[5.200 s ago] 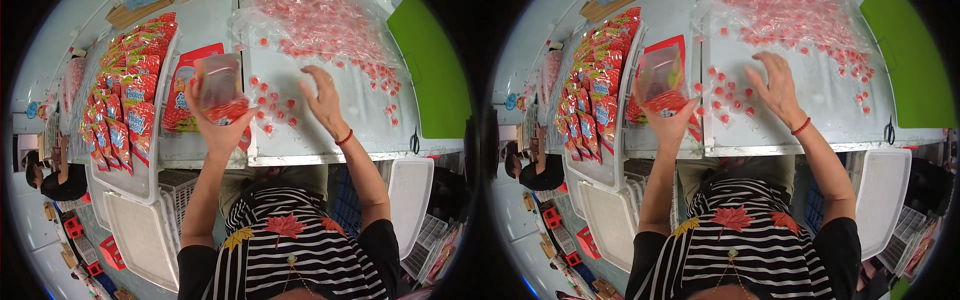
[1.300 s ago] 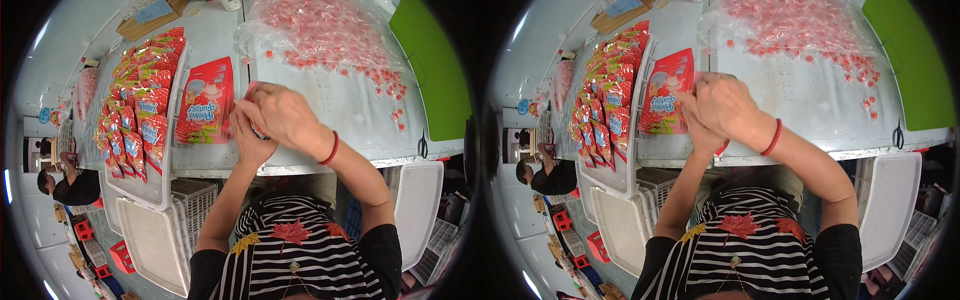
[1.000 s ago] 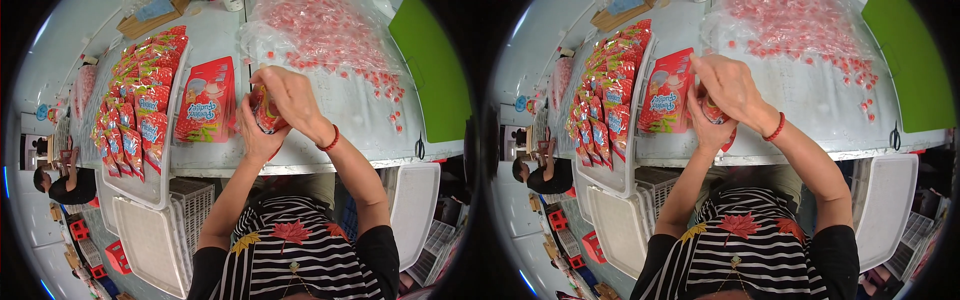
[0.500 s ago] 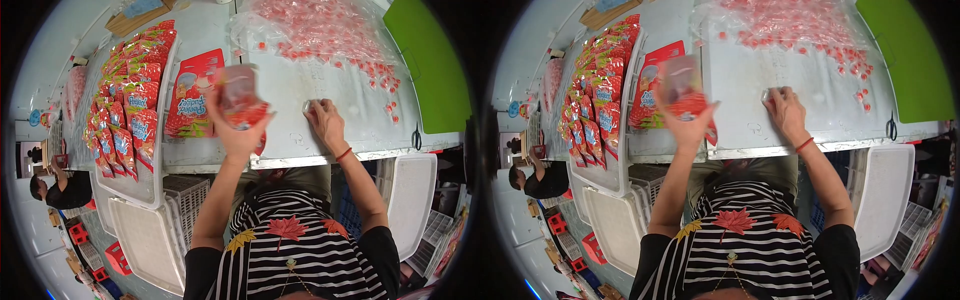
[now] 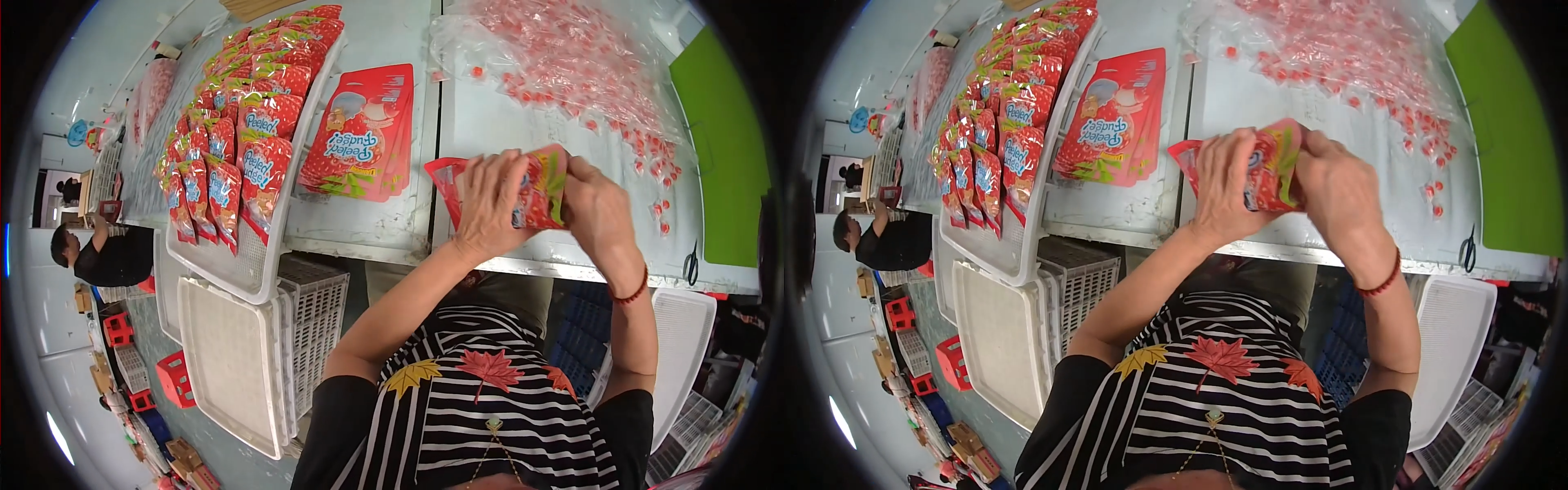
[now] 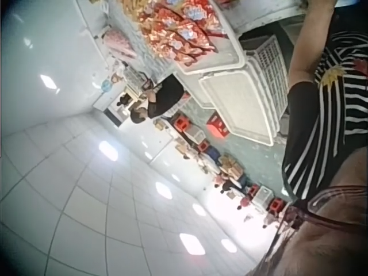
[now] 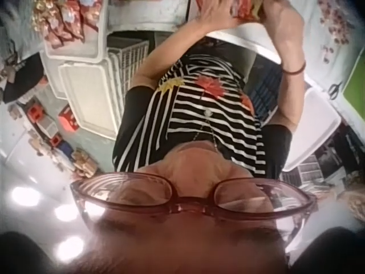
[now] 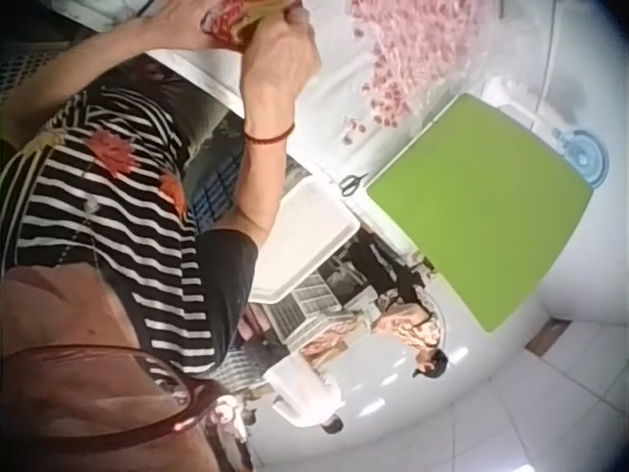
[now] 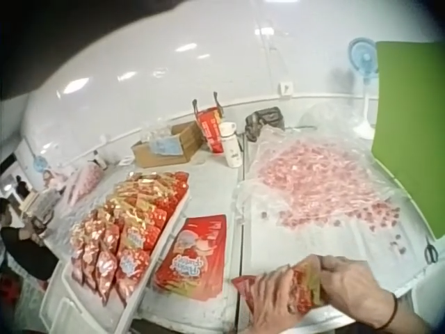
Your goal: The person packages individual candies into labeled plastic bags by hand, taking candies from a plastic tray and placing them into the bags.
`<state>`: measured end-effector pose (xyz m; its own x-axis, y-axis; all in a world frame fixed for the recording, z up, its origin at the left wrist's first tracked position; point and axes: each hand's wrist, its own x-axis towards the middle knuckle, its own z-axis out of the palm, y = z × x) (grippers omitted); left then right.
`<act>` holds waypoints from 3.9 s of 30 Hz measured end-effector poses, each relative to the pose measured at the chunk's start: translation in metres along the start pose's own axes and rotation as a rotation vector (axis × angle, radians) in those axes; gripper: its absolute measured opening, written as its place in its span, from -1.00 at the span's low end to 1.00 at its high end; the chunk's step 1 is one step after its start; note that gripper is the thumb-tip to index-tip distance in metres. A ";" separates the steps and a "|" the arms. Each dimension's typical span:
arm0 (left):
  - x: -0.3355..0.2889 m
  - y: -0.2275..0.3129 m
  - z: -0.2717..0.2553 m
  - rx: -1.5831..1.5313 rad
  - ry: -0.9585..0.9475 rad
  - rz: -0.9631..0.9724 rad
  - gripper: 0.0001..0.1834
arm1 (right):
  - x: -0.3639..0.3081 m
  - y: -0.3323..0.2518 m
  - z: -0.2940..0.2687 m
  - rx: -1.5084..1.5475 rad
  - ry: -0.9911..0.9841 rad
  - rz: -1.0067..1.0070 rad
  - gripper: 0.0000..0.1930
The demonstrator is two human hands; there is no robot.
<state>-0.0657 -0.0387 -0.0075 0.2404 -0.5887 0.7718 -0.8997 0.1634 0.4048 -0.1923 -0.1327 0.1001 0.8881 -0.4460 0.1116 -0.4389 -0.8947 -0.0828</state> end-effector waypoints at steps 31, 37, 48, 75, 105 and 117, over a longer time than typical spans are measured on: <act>0.043 -0.014 -0.083 -0.974 -0.055 -0.704 -0.63 | 0.008 -0.014 -0.013 0.427 0.159 -0.353 -0.66; 0.036 -0.018 -0.088 -0.989 -0.054 -0.758 -0.64 | 0.007 -0.010 -0.013 0.485 0.322 -0.202 -0.76; 0.040 -0.003 -0.083 -1.028 -0.008 -0.887 -0.83 | 0.003 -0.022 -0.016 1.003 0.136 0.058 -0.77; 0.022 -0.006 -0.081 -0.866 -0.133 -0.783 -0.77 | 0.012 -0.015 -0.015 0.824 -0.143 -0.033 -0.78; 0.054 0.063 -0.001 -1.139 -0.546 -0.220 -0.76 | -0.101 -0.003 -0.023 0.322 0.321 0.343 -0.71; 0.052 0.020 -0.025 -1.244 -0.378 -0.447 -0.74 | -0.088 -0.012 -0.024 0.375 0.192 0.247 -0.71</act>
<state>-0.0623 -0.0466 0.0529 0.1272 -0.9230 0.3631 0.1925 0.3820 0.9039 -0.2684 -0.0830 0.1150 0.7071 -0.6716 0.2213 -0.5225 -0.7071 -0.4765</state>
